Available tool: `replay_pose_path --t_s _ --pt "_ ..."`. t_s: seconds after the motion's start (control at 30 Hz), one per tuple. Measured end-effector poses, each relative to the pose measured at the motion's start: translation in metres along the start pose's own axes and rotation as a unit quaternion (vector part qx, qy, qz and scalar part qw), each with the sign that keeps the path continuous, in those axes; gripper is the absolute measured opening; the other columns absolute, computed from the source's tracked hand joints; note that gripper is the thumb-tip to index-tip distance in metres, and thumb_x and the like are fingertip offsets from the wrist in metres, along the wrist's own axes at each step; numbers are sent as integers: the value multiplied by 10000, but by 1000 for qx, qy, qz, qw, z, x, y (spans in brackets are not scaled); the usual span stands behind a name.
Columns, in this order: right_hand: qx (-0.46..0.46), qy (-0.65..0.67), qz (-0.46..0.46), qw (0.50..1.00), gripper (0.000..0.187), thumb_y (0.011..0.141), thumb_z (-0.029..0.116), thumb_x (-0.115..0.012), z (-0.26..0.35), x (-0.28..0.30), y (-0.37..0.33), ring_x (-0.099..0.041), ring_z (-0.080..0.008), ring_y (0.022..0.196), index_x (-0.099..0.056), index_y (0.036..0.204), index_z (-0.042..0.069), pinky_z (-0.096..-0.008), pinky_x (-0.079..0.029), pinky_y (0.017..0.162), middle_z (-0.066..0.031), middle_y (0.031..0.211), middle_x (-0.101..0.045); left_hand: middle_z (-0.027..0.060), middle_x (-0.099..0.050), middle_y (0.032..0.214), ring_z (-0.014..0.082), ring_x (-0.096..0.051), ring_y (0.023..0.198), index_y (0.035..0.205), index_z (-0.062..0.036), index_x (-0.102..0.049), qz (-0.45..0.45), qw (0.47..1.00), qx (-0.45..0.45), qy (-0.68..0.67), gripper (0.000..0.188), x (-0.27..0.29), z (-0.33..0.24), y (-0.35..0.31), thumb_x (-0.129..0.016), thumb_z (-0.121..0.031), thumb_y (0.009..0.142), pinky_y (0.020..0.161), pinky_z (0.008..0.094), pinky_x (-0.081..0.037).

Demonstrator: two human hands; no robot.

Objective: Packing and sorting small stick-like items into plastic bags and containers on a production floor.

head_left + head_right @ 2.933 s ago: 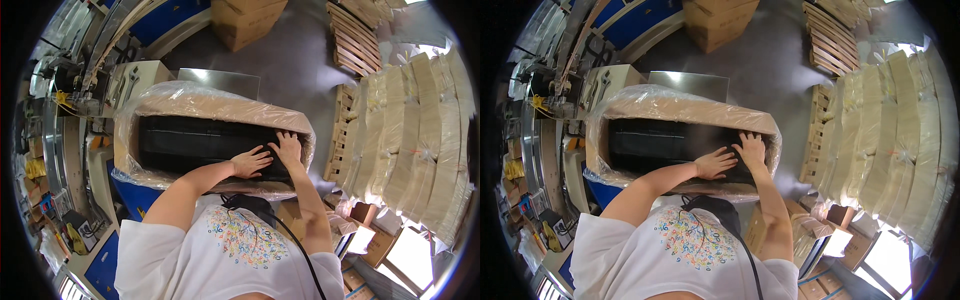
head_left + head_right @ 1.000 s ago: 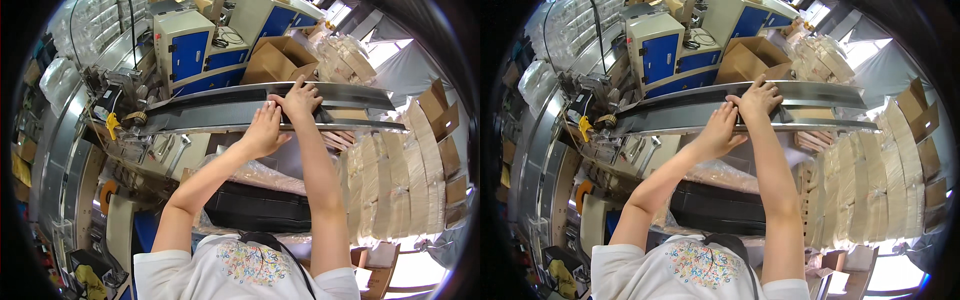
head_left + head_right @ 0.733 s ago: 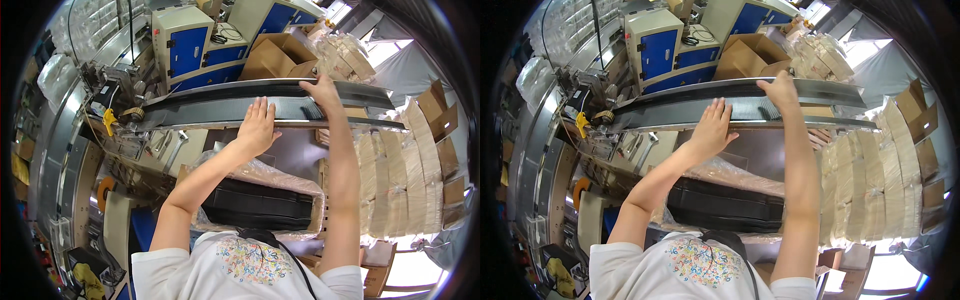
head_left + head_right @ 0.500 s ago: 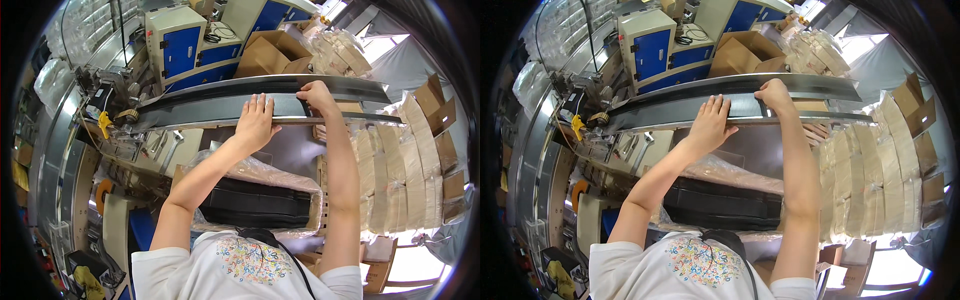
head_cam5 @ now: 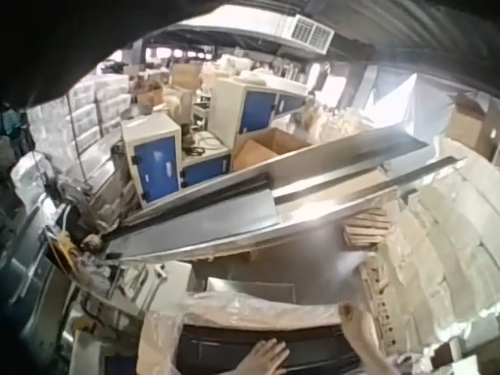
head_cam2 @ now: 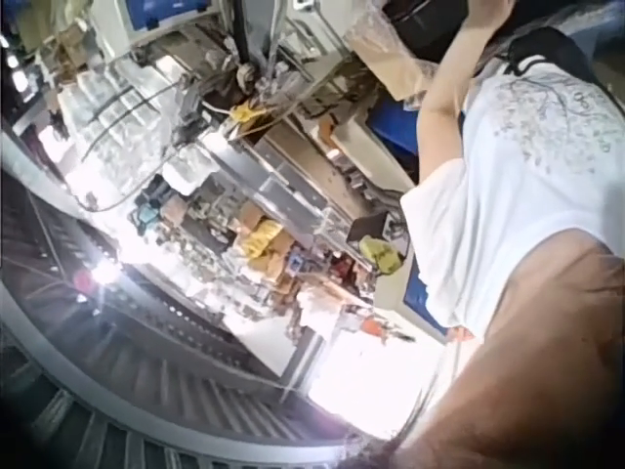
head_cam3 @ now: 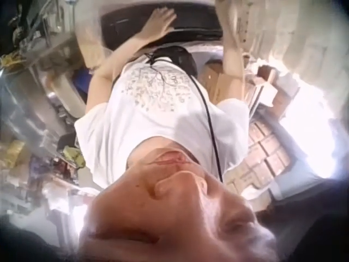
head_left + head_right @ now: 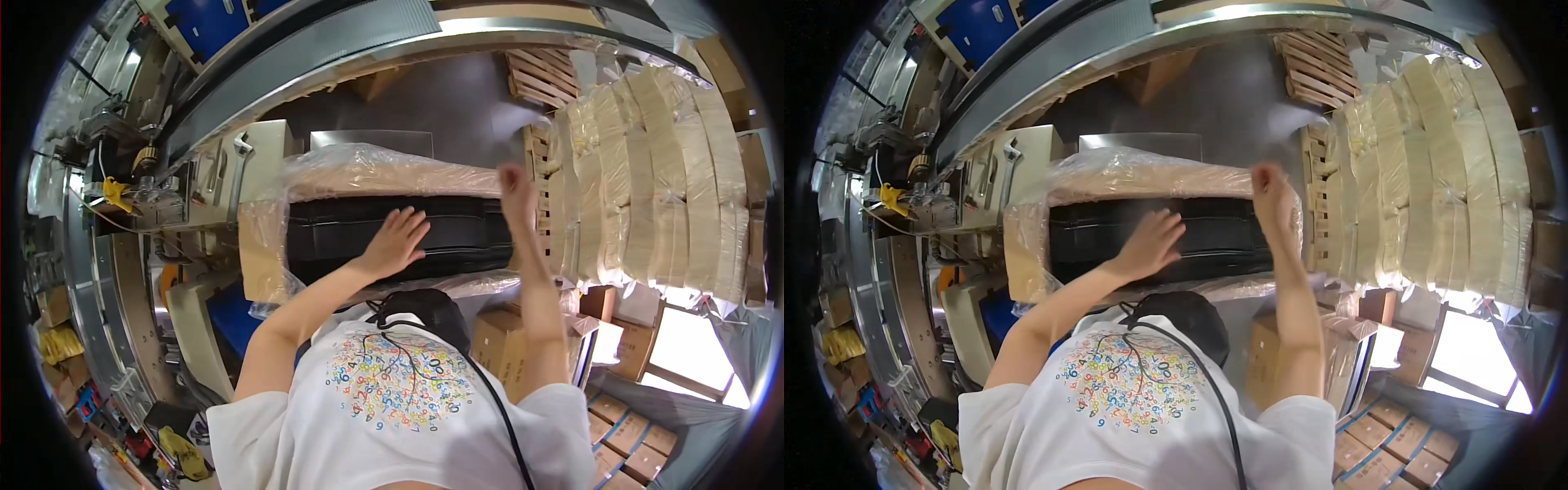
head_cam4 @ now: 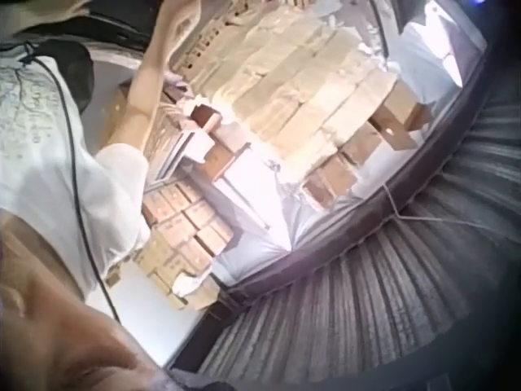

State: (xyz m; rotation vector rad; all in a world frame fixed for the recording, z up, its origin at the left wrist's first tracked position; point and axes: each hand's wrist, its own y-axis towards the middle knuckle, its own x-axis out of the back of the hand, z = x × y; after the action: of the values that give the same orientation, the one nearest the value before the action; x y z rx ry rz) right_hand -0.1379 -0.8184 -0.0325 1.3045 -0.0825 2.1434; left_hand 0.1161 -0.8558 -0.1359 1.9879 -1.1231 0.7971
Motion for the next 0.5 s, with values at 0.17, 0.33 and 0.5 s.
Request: replay_pose_path --t_s 0.17,0.33,0.5 --pt "-143 -99 125 977 605 730 503 -632 -134 -76 -67 -560 -339 867 -530 1004 -27 -398 -441 765 -179 887 -587 116 -293 1379 319 -174 1310 1275 -65 -402 101 994 -24 43 621 -89 -12 -3 -541 -430 792 1062 483 -141" --pt "-86 -123 170 974 749 707 568 -603 -117 -104 -77 -447 -388 1057 -499 1057 -86 -425 -400 866 -243 1105 -495 92 -236 1419 284 -111 1341 1308 -82 -370 176 981 -25 72 613 -109 -10 -1 -483 -449 831 1080 479 -99" --pt "46 -133 209 968 815 668 575 -626 -115 -111 -74 -433 -390 1077 -463 1148 -62 -463 -374 888 -238 1176 -459 82 -225 1425 282 -109 1342 1313 -91 -364 194 978 -51 47 596 -108 -4 0 -496 -421 834 1079 481 -107"
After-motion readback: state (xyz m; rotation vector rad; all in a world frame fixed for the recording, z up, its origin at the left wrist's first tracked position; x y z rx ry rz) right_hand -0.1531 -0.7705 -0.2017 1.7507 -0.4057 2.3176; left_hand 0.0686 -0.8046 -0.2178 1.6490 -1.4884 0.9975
